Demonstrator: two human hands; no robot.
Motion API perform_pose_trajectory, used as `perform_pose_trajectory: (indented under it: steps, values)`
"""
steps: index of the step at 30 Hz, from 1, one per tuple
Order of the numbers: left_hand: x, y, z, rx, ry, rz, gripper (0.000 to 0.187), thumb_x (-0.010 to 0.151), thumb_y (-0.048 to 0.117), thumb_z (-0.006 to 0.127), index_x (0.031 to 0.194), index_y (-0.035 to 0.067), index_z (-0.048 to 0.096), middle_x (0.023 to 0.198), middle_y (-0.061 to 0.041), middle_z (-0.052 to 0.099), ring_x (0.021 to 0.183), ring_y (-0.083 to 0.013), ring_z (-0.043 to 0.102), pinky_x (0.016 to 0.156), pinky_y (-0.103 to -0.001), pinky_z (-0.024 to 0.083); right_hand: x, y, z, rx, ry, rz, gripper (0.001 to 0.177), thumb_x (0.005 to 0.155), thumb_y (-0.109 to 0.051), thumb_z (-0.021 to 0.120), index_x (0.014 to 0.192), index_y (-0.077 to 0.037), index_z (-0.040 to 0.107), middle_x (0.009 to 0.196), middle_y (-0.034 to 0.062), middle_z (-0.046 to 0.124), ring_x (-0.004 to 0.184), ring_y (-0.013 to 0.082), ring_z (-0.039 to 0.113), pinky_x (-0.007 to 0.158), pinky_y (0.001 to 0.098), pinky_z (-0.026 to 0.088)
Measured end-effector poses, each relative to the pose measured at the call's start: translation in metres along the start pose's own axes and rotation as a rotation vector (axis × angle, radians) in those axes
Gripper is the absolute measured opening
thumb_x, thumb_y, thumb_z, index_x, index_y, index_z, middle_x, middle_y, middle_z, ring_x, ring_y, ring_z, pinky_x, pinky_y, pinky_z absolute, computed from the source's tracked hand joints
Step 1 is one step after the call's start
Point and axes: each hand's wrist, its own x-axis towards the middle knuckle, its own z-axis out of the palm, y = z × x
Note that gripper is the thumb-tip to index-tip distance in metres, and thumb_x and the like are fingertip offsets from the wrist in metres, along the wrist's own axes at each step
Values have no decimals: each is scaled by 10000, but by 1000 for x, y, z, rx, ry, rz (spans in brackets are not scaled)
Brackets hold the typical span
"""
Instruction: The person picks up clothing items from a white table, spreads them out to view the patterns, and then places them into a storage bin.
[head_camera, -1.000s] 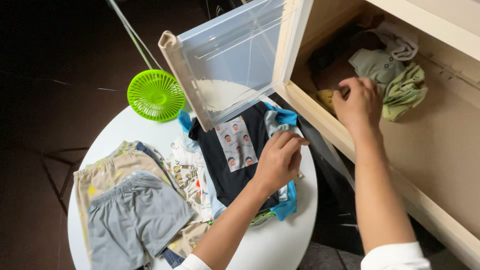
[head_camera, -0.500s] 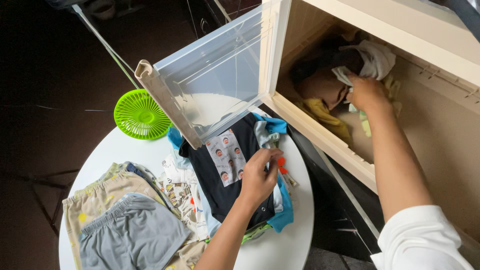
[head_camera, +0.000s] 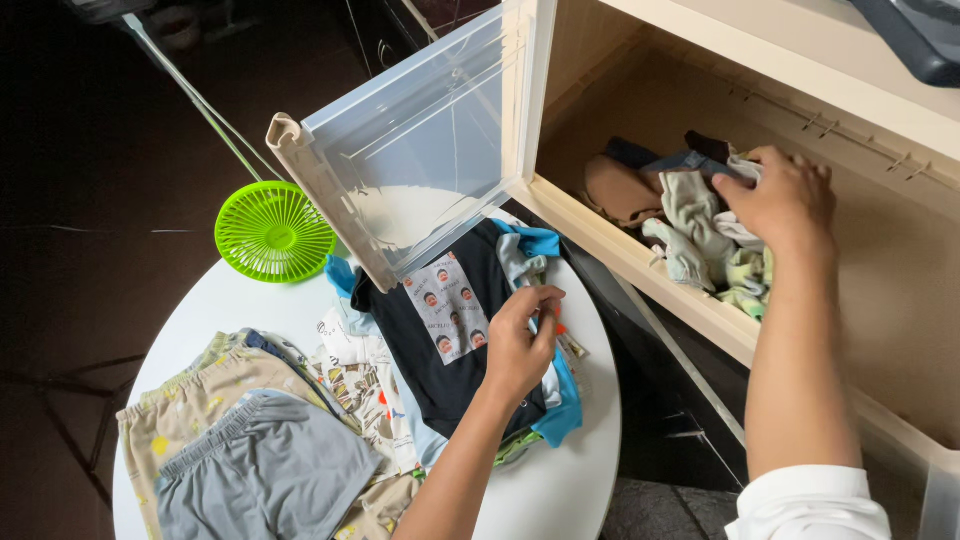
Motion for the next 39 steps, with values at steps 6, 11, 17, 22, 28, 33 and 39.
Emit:
perform_pose_trajectory:
  steps: [6,11,17,22,28,33,39]
  values:
    - [4,5,14,-79,-46,-86,187,908,-22,617,1077,21,687,929,-113,698,831,-213,702,778,-309,559,-23,8,47,-95,508,-412,185,923,-295,746,990,-123,726,1115,170,716,1025,385,665,957,481,461]
    - [17,13,30,-211,-98,-198,266,932,78,670,1191,26,645,1048,-100,696,961,-216,676,838,-335,547,-82,-33,43,385,684,-518,135,1143,-141,659,1196,-20,630,1089,159,714,998,333,688,889,440,532]
    - [12,25,20,-340,-169,62,619,928,156,731,1446,-30,445,1356,-141,583,1290,-232,536,1046,-344,445,-160,-57,57,804,445,-760,155,1075,-143,636,1119,1,602,907,84,670,744,165,617,676,284,487]
    - [-3,11,-8,-774,-39,-126,212,1123,117,536,1269,-27,593,1160,-42,658,1051,-94,596,952,-262,489,-204,-71,67,1287,55,-631,317,1072,-252,631,1260,-3,575,1104,106,710,869,125,615,778,259,490]
    - [-14,12,-57,-815,50,-120,134,1100,97,547,1200,14,582,1097,-14,642,989,-66,576,866,-241,468,-221,-120,56,1196,-171,-960,753,1004,-450,616,1542,7,352,1549,179,445,1446,259,446,1207,386,343]
    - [-30,22,-93,-1018,98,-172,118,1030,110,531,1124,53,576,1093,-36,644,987,-92,610,897,-250,476,-229,-128,81,1243,-412,-517,604,925,-173,542,1511,-81,428,1441,155,514,1289,279,506,1020,404,426]
    - [-60,6,-124,-1114,171,-215,254,973,264,571,1101,45,561,1034,-27,561,978,-98,605,875,-241,472,-212,-120,151,794,-338,-583,342,943,-43,616,1285,-55,617,1240,162,652,1142,232,641,979,340,499]
